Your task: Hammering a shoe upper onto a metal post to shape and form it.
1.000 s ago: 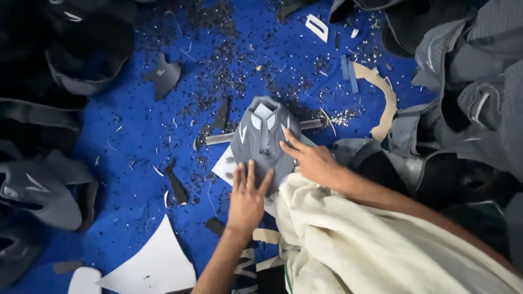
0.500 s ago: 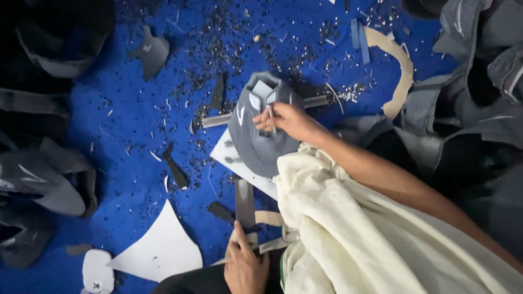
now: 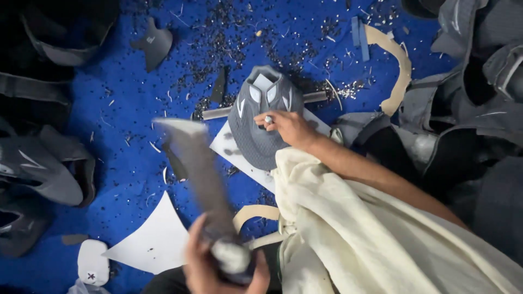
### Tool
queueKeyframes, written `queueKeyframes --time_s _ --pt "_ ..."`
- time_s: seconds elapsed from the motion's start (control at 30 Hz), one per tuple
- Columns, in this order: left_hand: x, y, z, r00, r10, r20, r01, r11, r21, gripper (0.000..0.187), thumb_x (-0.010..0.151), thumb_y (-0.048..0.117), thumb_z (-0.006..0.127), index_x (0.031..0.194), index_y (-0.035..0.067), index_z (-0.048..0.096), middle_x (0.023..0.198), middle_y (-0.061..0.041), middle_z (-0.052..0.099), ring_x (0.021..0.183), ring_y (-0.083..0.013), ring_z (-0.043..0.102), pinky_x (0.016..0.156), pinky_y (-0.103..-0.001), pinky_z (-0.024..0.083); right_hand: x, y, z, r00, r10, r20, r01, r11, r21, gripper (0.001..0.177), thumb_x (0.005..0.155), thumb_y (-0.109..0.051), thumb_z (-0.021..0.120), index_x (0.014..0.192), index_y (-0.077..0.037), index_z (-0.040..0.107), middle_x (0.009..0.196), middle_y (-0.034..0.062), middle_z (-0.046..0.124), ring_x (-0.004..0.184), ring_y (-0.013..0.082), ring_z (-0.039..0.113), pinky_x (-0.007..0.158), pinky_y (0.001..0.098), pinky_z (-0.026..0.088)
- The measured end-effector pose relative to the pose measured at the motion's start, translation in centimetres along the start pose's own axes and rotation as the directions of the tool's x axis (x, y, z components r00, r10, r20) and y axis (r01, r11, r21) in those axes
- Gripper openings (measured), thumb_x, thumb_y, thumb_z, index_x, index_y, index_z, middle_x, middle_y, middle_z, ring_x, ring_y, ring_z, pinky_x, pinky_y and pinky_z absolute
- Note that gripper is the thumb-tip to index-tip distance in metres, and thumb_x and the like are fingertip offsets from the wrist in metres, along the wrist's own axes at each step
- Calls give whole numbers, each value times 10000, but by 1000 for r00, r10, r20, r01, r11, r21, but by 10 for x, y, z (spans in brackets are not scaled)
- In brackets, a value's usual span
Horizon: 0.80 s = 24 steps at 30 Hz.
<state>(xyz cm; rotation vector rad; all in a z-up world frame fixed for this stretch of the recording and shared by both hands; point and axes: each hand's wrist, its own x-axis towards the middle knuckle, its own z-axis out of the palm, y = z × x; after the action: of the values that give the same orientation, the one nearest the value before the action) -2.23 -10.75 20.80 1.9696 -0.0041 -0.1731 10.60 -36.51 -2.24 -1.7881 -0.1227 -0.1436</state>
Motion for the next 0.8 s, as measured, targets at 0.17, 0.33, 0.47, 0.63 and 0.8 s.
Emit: queueKeyframes --time_s 0.17,0.33,0.47,0.63,0.8 --pt "50 5 17 947 317 -46 -313 947 67 589 646 106 793 1162 73 511 820 -31 630 728 -113 618 725 -297 504 7 -17 -9 994 -103 42 106 990 -91 286 1005 53 562 1267 -28 643 1169 150 750 1102 237 743 908 335 618" --pt "53 -106 83 995 -46 86 20 960 280 489 615 114 877 1011 8 611 818 -140 711 717 -320 733 639 -369 549 -9 21 -4 972 -179 152 212 948 -238 380 957 18 512 1310 -15 649 1264 201 709 1165 297 681 965 384 567" --pt "39 -77 65 974 -221 57 197 939 282 440 605 99 853 973 40 619 788 -89 738 691 -173 705 638 -331 560 17 62 -6 975 205 -80 -152 892 426 195 1127 -68 491 1032 2 646 1115 178 761 967 249 729 855 363 609" --pt "38 -17 26 987 89 -132 -75 991 111 418 642 128 887 932 43 598 715 -63 646 591 -137 592 582 -272 511 37 40 -15 937 327 121 -340 781 523 128 1048 -32 456 1034 -7 581 1167 166 727 1049 252 749 861 329 620" --pt "55 39 9 947 308 -90 -321 911 -260 379 738 111 826 978 98 533 765 -53 623 627 -150 622 614 -257 535 21 40 -4 948 310 68 -311 865 393 106 1026 -10 510 1031 11 614 1195 143 739 1096 242 743 894 321 616"
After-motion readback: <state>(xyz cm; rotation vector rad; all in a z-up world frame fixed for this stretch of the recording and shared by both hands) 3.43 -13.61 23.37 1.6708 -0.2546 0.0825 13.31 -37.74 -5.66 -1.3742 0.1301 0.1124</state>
